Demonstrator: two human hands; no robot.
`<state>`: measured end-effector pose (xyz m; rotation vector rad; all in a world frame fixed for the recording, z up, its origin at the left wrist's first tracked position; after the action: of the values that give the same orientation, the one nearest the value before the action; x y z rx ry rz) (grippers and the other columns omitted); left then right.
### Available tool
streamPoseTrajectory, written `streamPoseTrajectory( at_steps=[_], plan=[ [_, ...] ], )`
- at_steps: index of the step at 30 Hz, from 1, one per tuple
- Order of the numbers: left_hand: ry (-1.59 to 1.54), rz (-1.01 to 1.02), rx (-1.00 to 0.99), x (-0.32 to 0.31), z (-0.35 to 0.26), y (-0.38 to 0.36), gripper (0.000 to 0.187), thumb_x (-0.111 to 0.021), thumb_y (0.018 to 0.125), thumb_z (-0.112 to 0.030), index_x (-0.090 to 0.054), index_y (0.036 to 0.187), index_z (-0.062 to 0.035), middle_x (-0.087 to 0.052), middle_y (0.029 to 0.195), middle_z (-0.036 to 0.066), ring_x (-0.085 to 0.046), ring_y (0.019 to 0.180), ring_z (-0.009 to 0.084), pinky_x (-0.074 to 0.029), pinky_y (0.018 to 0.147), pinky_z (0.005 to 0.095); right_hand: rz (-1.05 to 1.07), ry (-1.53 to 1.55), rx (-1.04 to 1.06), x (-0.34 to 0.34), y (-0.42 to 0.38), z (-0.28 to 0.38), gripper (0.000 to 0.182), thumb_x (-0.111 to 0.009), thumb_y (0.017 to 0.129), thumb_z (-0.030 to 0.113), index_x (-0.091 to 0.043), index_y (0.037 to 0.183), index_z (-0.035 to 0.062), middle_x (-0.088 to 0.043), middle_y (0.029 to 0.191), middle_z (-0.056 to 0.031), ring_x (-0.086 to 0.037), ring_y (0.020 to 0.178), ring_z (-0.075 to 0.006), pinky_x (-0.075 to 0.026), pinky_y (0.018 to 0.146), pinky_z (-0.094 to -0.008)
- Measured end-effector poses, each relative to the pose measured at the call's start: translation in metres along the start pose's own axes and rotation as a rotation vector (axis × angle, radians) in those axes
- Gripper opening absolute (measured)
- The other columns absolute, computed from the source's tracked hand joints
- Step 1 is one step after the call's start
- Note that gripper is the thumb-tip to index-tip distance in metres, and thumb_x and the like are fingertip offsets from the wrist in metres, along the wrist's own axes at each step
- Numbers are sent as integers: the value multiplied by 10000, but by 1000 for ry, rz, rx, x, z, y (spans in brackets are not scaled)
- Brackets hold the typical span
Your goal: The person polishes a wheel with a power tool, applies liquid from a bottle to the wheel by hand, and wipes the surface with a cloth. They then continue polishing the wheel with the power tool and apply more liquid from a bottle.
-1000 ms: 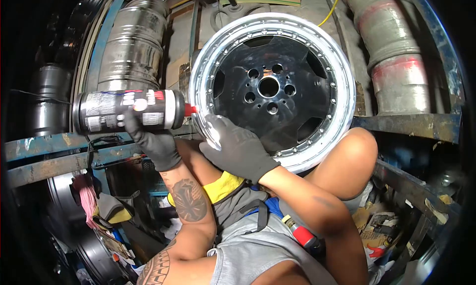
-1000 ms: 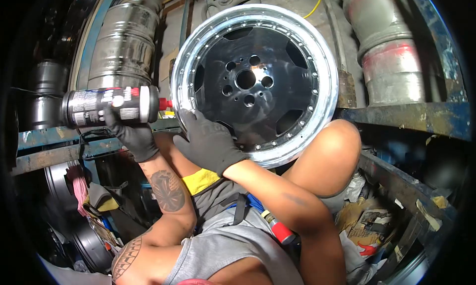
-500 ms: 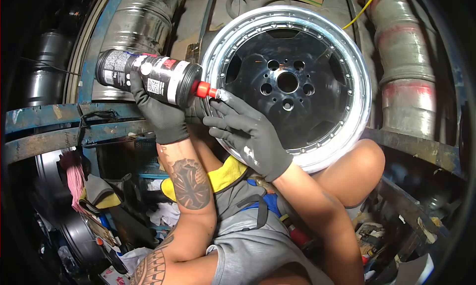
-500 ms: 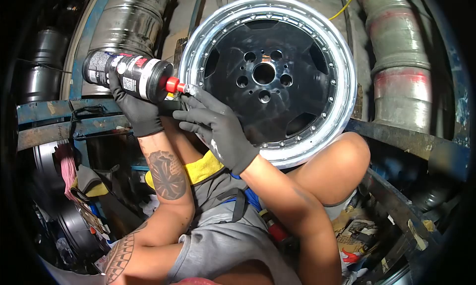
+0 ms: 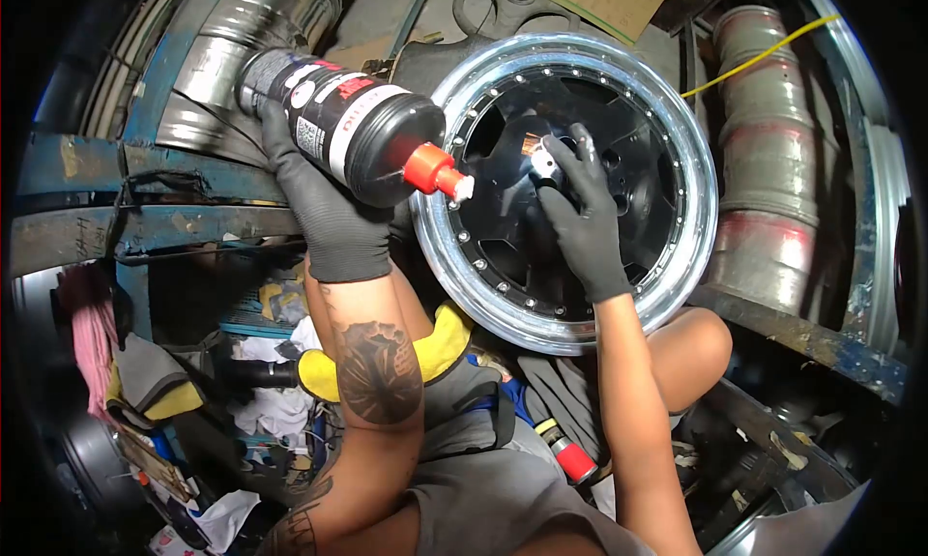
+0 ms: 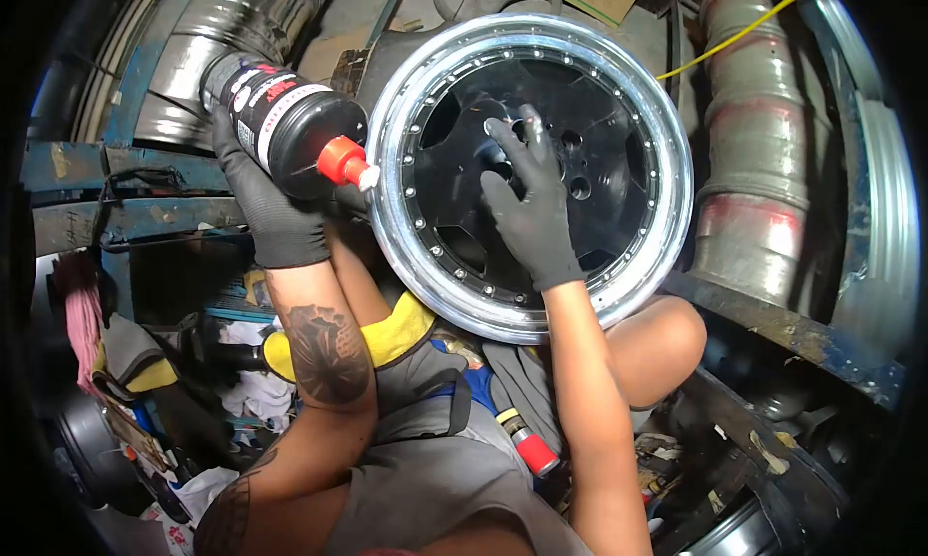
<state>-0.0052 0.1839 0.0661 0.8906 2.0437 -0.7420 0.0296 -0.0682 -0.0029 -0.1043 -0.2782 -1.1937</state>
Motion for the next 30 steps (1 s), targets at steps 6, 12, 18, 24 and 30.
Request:
streamPoseTrajectory(
  at_steps=[6, 12, 18, 24, 30],
  plan=[
    [-87, -40, 38, -2, -10, -2, 554, -624, 930, -523, -585, 1279, -94, -684, 1174, 106, -699, 1027, 256, -600, 911, 432, 102, -1111, 234, -20, 28, -16, 524, -598, 919, 460, -573, 1416, 297, -295, 1599, -205, -222, 1468, -459, -168, 1179, -592],
    [-138, -27, 3, 5, -23, 0, 563, -613, 940, -523, -573, 1297, -90, -679, 1198, 110, -699, 1046, 261, -607, 907, 424, 196, -1244, 268, -21, 24, -12, 563, -524, 937, 588, -537, 1440, 333, -278, 1612, -193, -226, 1472, -461, -153, 1177, -599],
    [-152, -51, 18, 0, -24, -10, 584, -619, 945, -514, -544, 1319, -72, -672, 1172, 104, -690, 1022, 249, -587, 921, 416, 219, -1271, 278, -31, 29, -20, 558, -484, 958, 602, -528, 1448, 339, -254, 1616, -210, -216, 1469, -483, -156, 1166, -615],
    [-209, -23, -15, 5, -29, -10, 572, -615, 951, -501, -548, 1311, -62, -674, 1173, 118, -690, 1033, 257, -581, 935, 421, 178, -1314, 214, -16, 31, -28, 532, -492, 965, 580, -512, 1455, 376, -236, 1623, -213, -194, 1474, -484, -140, 1173, -610],
    [-205, -16, 10, 3, -23, -10, 570, -614, 947, -514, -558, 1308, -76, -669, 1195, 99, -677, 1066, 242, -568, 958, 411, 249, -770, 293, -23, 32, -9, 495, -504, 1002, 412, -493, 1483, 298, -209, 1628, -223, -175, 1491, -454, -157, 1200, -527]
  ],
)
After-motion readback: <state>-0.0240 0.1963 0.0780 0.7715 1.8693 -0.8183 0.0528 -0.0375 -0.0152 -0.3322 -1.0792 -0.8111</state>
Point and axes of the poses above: each hand's wrist, its own y-axis towards the middle knuckle, its own x-axis out of the back of the hand, z = x × y, the point moved 1 cm from there along y, towards the middle knuckle
